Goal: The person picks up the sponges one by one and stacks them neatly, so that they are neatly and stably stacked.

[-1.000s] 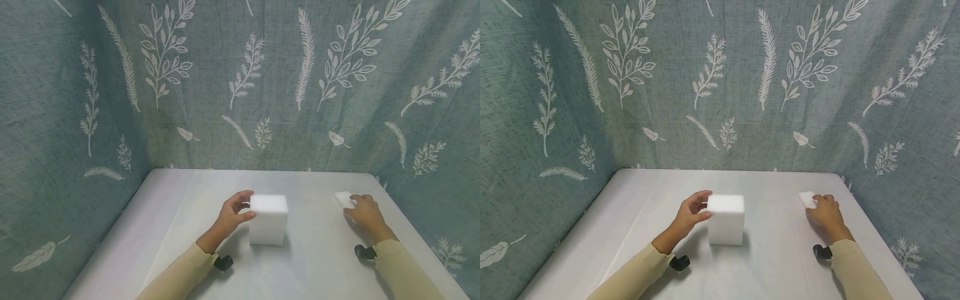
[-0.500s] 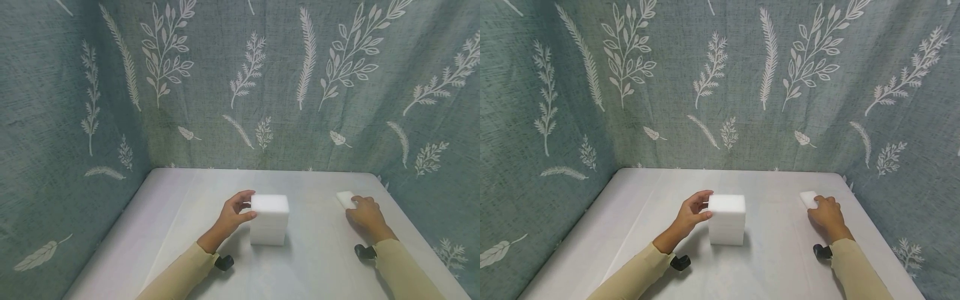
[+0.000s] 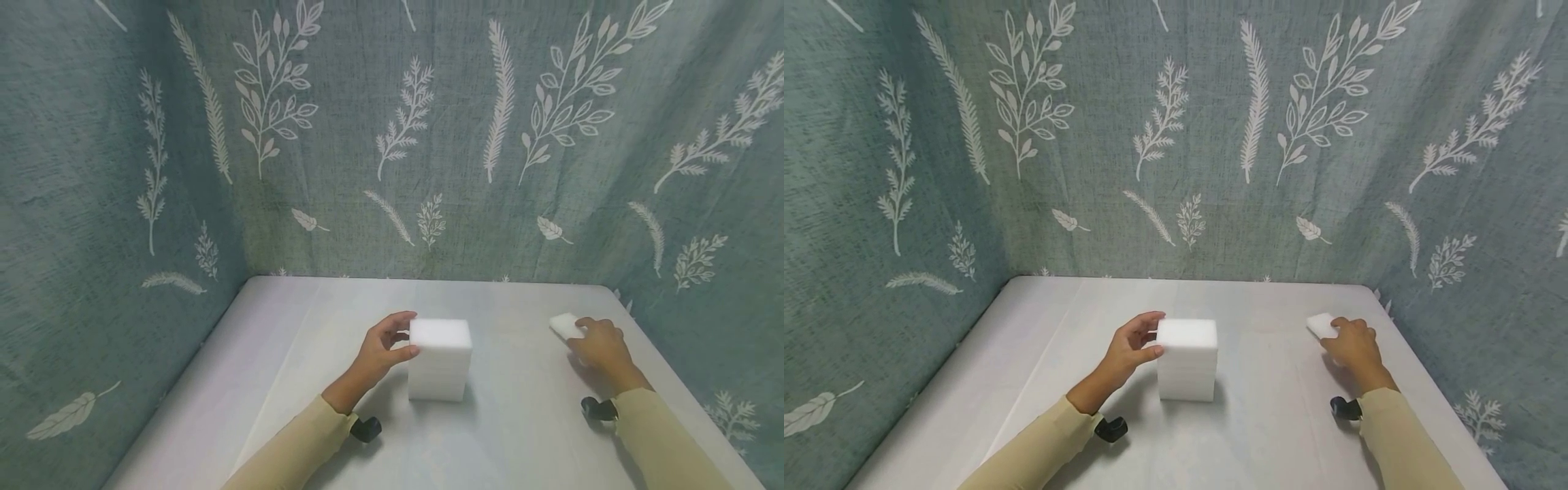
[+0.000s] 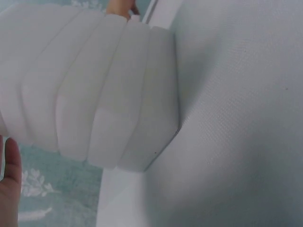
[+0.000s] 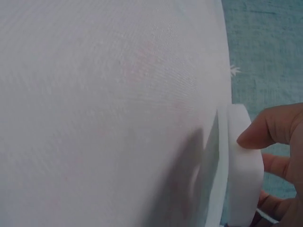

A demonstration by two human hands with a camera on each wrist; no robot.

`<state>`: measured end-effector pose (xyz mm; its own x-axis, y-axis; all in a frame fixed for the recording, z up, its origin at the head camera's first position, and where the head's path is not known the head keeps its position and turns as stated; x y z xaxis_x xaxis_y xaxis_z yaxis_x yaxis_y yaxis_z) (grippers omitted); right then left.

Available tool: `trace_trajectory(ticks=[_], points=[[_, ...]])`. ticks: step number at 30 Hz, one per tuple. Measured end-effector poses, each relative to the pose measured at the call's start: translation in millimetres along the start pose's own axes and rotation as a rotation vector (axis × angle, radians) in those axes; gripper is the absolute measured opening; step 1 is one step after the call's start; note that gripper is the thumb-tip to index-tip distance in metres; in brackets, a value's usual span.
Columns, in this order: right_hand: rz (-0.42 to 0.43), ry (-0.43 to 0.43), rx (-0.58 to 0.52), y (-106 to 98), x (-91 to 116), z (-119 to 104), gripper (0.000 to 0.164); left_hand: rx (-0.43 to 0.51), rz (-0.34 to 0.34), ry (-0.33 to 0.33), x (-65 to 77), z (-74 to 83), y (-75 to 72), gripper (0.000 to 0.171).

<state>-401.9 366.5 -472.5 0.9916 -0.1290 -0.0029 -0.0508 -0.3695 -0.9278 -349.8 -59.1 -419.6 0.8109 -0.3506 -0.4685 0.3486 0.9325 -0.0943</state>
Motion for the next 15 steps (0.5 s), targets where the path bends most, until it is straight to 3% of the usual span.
trace_trajectory(ticks=[10,15], points=[[0.055,-0.129,-0.061,-4.0,-1.2,-12.3,0.056,-0.033,-0.005,0.044,0.5,5.1,-1.5,0.056],[0.070,-0.206,-0.084,-9.3,2.1,-26.2,0.053,0.002,-0.013,0.048,1.8,30.0,2.6,0.055]])
Point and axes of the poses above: each hand's wrist, its own x-axis away from the middle knuckle, its own y-axis out of the palm, z = x × y, the point moved 10 cm from there along -x, towards the middle knuckle, and after that the axes turned 1 degree about y, right-handed, at the moved point
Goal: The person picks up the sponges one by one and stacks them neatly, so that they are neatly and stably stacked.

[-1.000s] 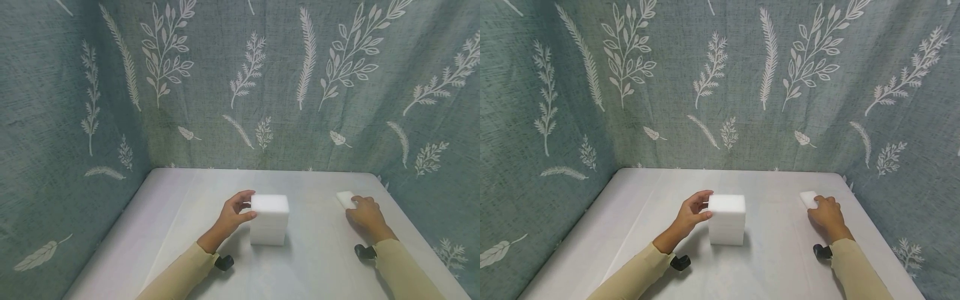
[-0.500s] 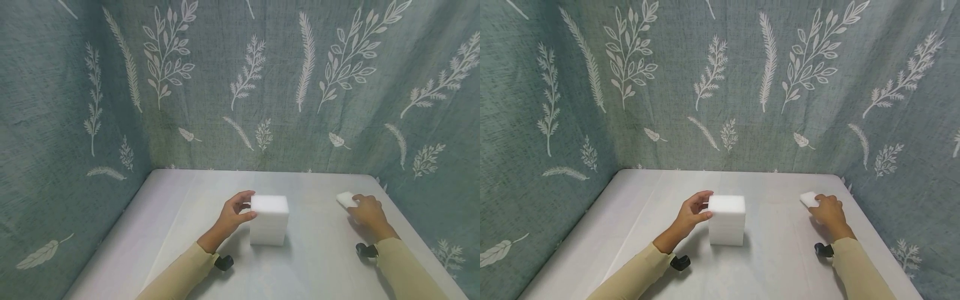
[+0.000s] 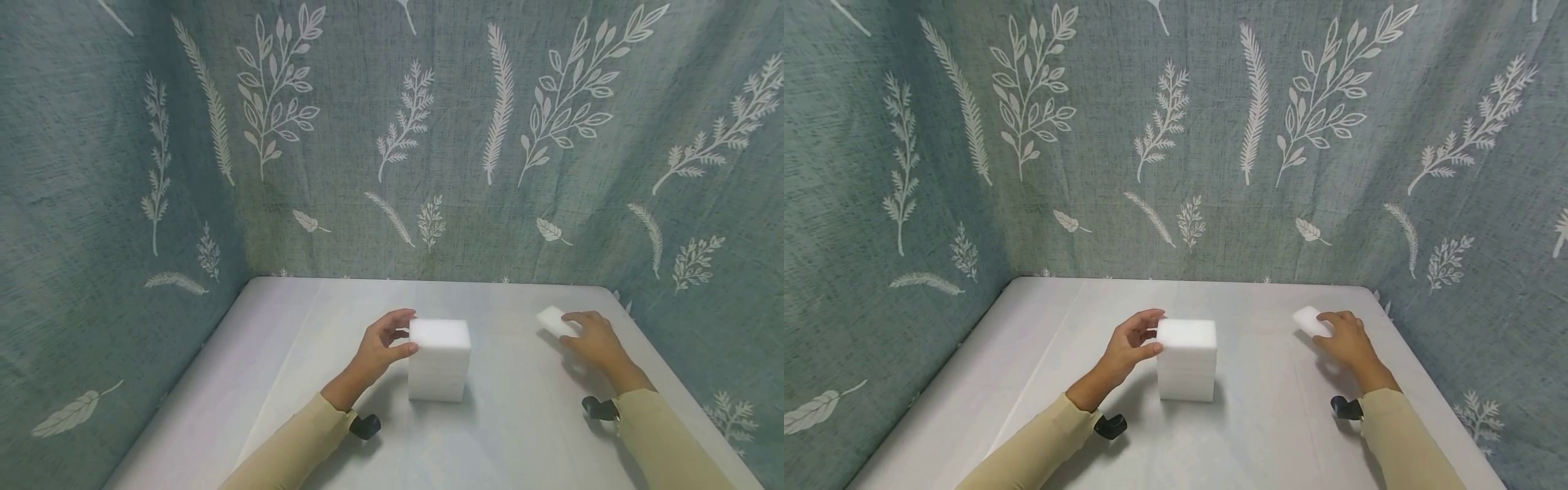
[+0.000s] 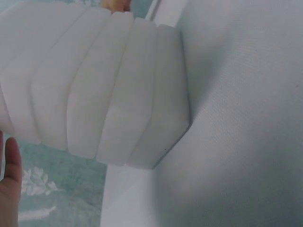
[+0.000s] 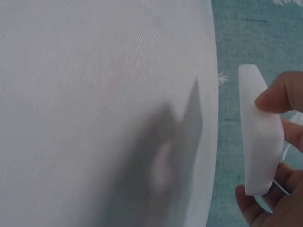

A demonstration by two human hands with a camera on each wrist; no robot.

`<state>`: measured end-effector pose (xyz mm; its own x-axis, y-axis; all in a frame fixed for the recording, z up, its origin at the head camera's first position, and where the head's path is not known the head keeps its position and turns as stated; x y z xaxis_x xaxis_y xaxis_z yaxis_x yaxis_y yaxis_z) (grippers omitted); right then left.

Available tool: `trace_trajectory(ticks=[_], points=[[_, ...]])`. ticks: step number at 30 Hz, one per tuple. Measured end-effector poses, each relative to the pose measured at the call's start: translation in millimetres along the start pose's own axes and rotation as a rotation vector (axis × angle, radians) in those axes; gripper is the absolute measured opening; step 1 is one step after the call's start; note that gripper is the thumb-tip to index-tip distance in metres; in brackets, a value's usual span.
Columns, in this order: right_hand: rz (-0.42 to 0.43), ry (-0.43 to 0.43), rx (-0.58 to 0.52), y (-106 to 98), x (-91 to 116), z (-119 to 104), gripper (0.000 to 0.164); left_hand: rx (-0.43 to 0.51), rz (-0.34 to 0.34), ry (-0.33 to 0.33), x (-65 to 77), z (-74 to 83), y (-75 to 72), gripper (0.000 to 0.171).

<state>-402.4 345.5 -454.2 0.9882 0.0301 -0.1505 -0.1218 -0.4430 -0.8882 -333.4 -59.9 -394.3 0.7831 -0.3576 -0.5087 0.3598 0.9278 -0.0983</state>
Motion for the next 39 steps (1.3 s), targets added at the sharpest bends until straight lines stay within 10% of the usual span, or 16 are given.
trace_trajectory(ticks=[39], points=[[0.128,-0.446,-0.187,-33.6,12.5,-128.0,0.043,-0.023,-0.016,-0.025,1.6,8.0,1.3,0.054]])
Point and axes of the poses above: each hand's wrist, its own x-axis away from the middle knuckle, its own y-axis out of the palm, z = x × y, the point moved 10 cm from there along -x, towards the middle knuckle, and after that the axes turned 1 degree about y, right-handed, at the moved point
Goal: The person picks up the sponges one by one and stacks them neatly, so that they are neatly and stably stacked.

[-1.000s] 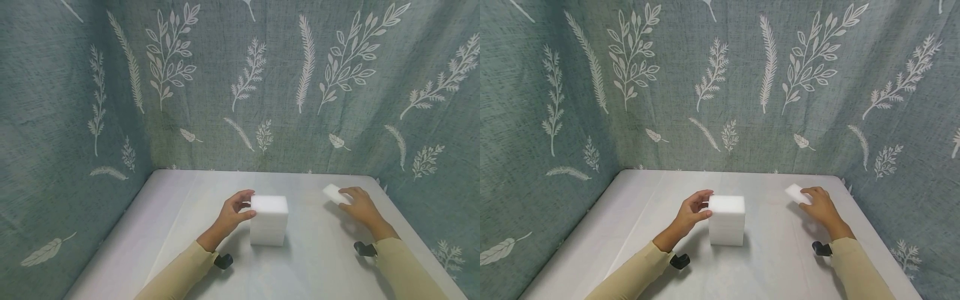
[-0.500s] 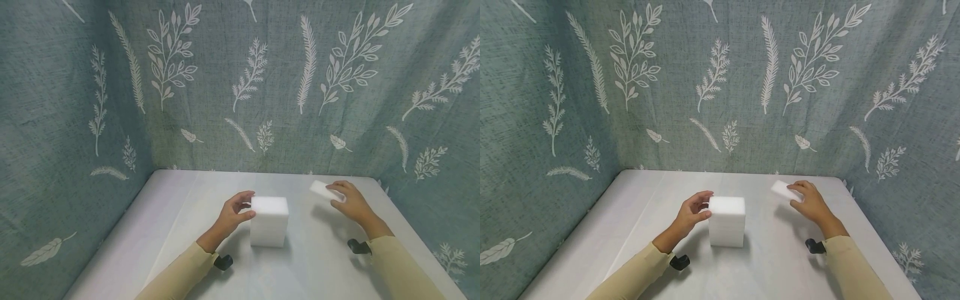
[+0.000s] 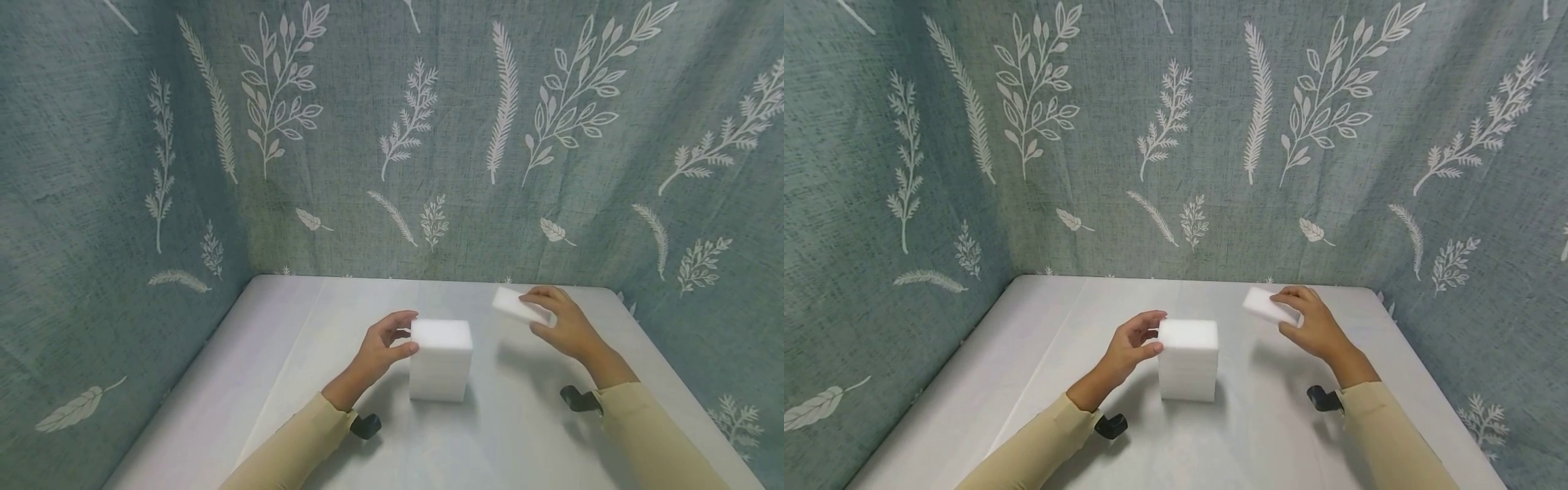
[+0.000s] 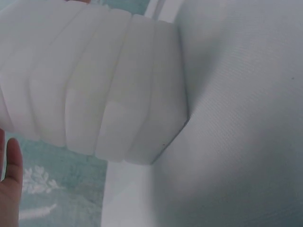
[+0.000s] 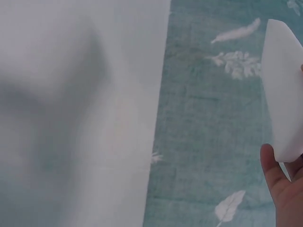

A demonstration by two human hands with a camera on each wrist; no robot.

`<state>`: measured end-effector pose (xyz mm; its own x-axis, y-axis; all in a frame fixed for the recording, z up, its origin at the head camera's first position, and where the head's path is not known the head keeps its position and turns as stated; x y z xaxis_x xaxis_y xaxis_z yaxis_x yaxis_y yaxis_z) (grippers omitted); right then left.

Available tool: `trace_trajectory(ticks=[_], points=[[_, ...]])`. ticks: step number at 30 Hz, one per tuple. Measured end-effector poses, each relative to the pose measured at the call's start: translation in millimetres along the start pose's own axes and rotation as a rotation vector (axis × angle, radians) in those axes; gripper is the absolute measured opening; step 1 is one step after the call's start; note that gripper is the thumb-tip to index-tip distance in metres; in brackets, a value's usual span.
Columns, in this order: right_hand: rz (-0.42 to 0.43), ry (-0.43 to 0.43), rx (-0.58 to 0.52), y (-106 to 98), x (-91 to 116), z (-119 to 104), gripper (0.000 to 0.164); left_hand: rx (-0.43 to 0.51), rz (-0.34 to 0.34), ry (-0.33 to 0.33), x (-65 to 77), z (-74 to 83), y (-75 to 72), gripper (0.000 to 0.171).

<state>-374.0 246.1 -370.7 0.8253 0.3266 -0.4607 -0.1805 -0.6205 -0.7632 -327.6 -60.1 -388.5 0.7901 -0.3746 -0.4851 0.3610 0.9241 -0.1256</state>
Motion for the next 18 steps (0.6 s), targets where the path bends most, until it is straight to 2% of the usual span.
trace_trajectory(ticks=[5,18], points=[[-0.004,-0.030,-0.024,-2.2,-3.1,-14.4,0.043,-0.019,0.009,-0.025,0.3,-1.5,-0.8,0.053],[-0.044,-0.151,-0.045,0.7,-8.9,-46.1,0.042,-0.019,0.016,0.000,-0.5,0.8,-0.7,0.052]])
Point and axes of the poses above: each hand's wrist, its own x-axis away from the middle knuckle, its own y-axis out of the palm, z = x × y, the point moved 10 cm from there along -x, towards the middle knuckle, and after that the axes turned 1 degree about y, right-handed, at the moved point
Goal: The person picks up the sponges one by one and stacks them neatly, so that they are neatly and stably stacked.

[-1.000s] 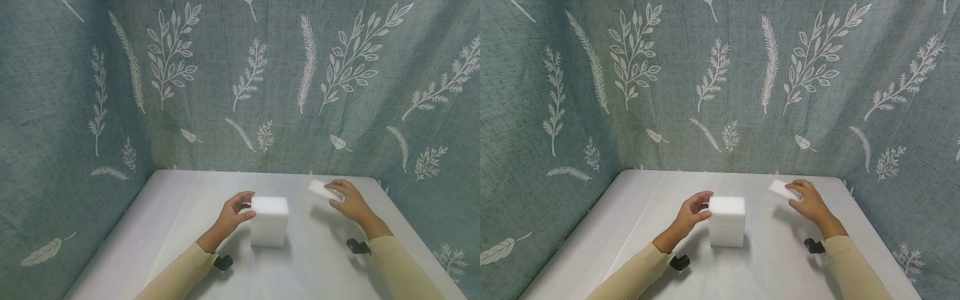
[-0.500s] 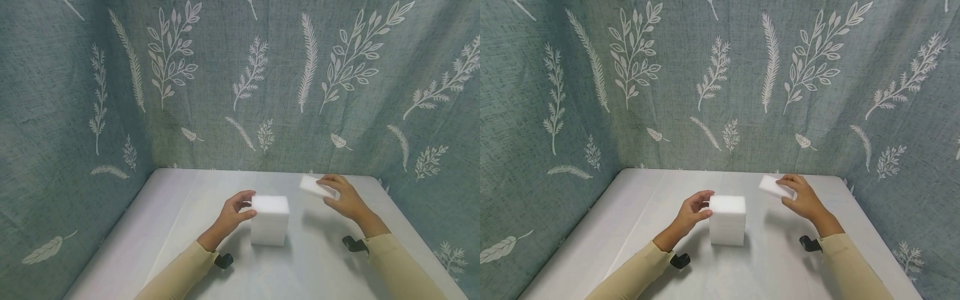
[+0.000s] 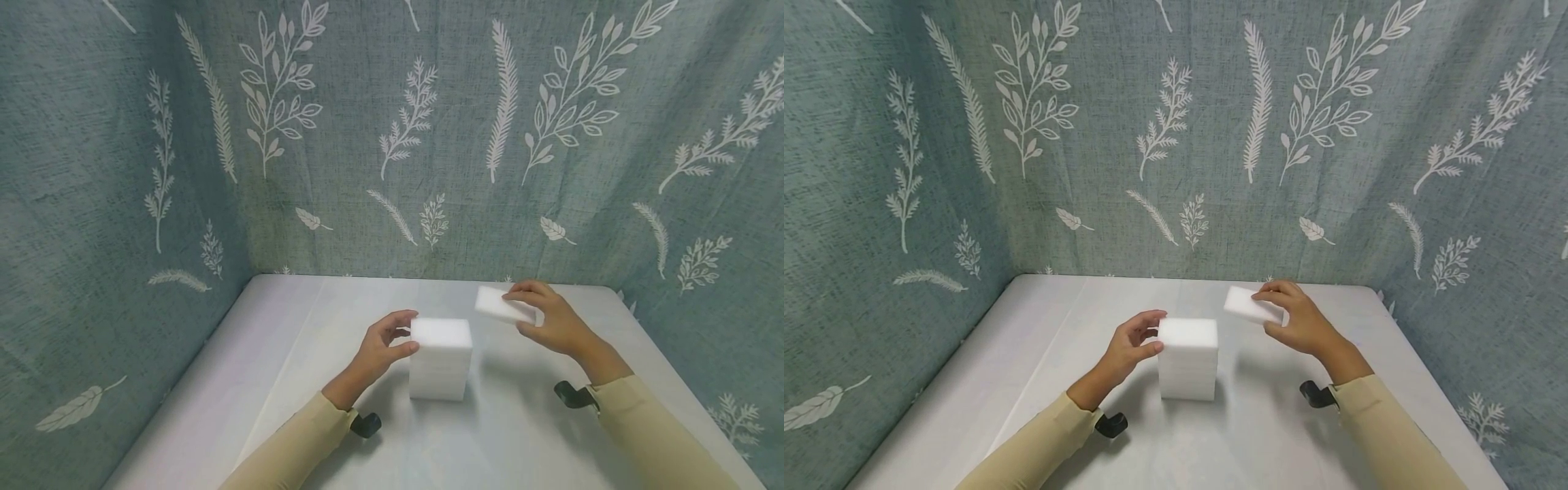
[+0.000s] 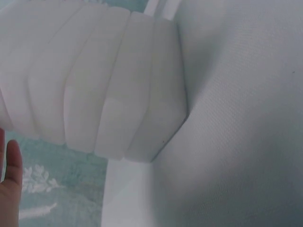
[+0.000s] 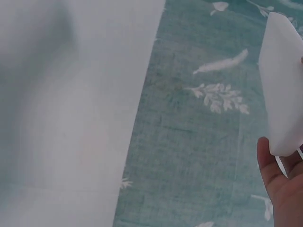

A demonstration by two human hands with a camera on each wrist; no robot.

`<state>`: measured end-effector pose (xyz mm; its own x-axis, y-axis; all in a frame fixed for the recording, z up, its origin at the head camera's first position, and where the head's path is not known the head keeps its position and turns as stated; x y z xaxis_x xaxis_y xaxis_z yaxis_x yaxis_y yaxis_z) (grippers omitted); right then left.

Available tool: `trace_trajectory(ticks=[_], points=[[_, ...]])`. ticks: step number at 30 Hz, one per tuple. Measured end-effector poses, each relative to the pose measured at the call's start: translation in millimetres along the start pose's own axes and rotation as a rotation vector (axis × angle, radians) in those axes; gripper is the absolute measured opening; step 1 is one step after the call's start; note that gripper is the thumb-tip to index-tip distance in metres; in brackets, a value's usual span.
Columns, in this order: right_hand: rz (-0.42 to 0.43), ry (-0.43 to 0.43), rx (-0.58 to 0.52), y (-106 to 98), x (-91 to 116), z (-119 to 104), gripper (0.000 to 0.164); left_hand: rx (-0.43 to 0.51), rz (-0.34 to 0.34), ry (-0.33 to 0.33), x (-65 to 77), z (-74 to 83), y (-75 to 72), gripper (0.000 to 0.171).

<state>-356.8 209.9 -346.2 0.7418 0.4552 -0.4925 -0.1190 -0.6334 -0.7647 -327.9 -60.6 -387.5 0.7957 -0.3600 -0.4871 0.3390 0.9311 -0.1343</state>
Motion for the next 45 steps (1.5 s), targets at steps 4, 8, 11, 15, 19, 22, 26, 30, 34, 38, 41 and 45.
trace_trajectory(ticks=[4,8,11,15,19,22,26,30,34,38,41,45], points=[[-0.012,-0.050,-0.006,-0.1,-3.1,-10.4,0.044,-0.017,-0.001,0.001,-0.3,-0.2,-0.6,0.053],[-0.018,-0.099,-0.013,-1.0,-7.5,-23.2,0.044,-0.040,0.001,-0.005,-0.8,-0.6,-1.0,0.053],[-0.020,-0.131,-0.016,-0.6,-10.2,-31.3,0.045,-0.047,0.000,-0.013,-1.1,-2.0,-0.8,0.053],[-0.025,-0.158,-0.025,1.1,-12.4,-38.7,0.046,-0.050,-0.010,-0.025,-1.0,-2.9,0.3,0.054],[-0.041,-0.178,-0.047,3.5,-13.9,-45.8,0.045,-0.053,-0.013,-0.027,-0.6,-1.9,0.8,0.055],[-0.056,-0.190,-0.064,6.0,-15.4,-51.2,0.044,-0.056,-0.009,-0.026,-0.5,-2.1,0.4,0.056],[-0.069,-0.200,-0.082,10.0,-17.8,-57.0,0.043,-0.052,-0.010,-0.018,-0.7,-2.4,0.4,0.056],[-0.087,-0.212,-0.099,15.9,-20.2,-62.6,0.042,-0.033,-0.008,-0.011,-0.6,-2.0,0.0,0.057],[-0.109,-0.225,-0.122,22.9,-23.0,-68.3,0.042,-0.014,0.001,-0.003,-0.1,-1.3,-1.4,0.057],[-0.114,-0.236,-0.139,30.6,-25.5,-73.3,0.042,-0.002,0.002,0.002,1.2,-2.7,-2.1,0.056],[-0.114,-0.244,-0.154,36.3,-26.7,-77.3,0.041,0.004,0.004,0.000,1.9,-4.3,-2.3,0.054],[-0.119,-0.259,-0.168,43.3,-27.3,-83.2,0.042,-0.003,0.005,-0.003,2.0,-4.9,-1.4,0.054]])
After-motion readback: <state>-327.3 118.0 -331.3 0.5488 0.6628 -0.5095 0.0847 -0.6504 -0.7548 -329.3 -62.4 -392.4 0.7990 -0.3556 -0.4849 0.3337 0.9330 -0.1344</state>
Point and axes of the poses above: each hand's wrist, its own x-axis away from the middle knuckle, its own y-axis out of the palm, z = x × y, the point moved 10 cm from there along -x, towards the middle knuckle, and after that the axes turned 1 degree about y, right-handed, at the moved point
